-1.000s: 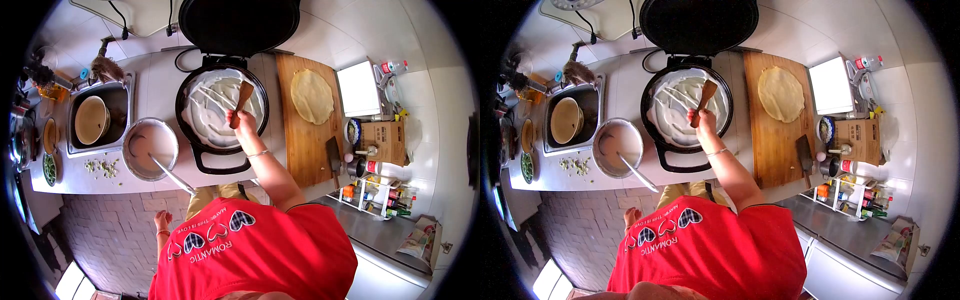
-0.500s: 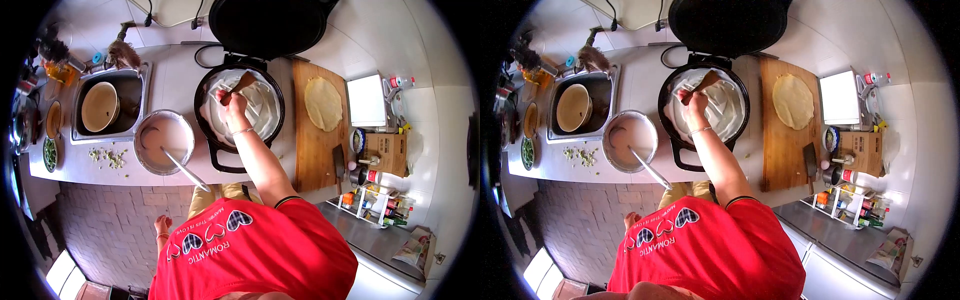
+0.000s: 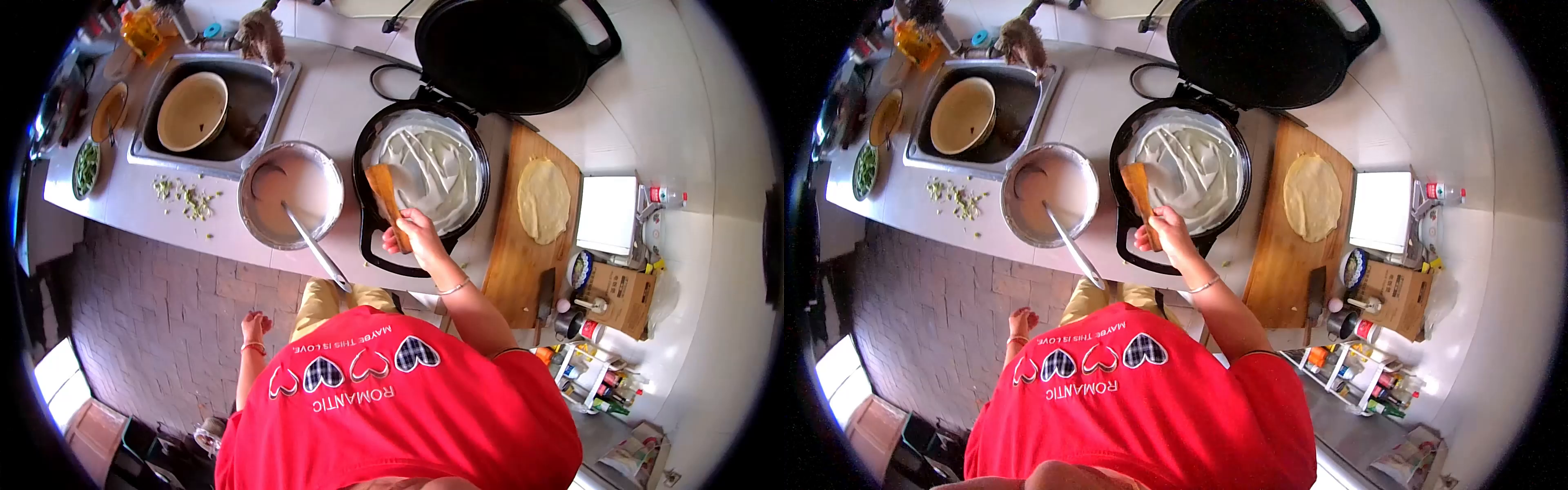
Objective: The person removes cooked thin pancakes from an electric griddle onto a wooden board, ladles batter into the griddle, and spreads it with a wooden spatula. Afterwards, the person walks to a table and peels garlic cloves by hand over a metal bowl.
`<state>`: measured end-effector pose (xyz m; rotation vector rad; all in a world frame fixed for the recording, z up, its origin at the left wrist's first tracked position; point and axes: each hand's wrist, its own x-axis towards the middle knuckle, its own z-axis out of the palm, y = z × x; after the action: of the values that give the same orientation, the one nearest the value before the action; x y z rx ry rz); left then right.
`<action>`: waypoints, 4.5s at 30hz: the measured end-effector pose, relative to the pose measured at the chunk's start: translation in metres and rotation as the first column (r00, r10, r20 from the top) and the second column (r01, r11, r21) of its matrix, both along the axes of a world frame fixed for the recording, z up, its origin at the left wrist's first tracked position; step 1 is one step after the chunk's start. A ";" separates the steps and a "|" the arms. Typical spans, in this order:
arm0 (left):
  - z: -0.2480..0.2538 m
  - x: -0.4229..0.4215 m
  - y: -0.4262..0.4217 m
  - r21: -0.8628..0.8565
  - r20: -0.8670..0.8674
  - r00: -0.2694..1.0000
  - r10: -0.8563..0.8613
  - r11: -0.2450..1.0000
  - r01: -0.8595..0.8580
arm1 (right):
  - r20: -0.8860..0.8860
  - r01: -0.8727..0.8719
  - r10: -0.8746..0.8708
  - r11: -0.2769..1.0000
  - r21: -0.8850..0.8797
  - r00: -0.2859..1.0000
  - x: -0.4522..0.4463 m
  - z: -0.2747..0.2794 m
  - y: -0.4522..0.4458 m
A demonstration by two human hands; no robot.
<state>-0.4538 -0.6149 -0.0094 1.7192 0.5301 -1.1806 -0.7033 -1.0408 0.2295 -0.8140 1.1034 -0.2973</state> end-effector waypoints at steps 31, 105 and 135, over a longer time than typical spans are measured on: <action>-0.018 -0.141 0.089 0.118 -0.078 0.921 0.382 0.921 -0.372 | -0.947 -0.582 0.052 -0.799 0.150 -0.316 0.205 0.062 -0.158; -0.004 0.228 0.030 -0.060 0.003 0.987 -0.163 0.985 0.163 | -0.038 0.310 -0.317 0.941 -0.137 0.948 0.111 -0.003 -0.058; 0.025 0.172 -0.051 -0.070 0.037 0.902 -0.429 0.900 0.431 | 0.000 0.285 -0.286 0.956 0.065 0.958 0.005 0.011 0.083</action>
<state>-0.2819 -0.6662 0.0155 1.8334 0.0831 -1.4681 -0.6978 -0.9576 0.2404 -0.5939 1.2166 -0.5046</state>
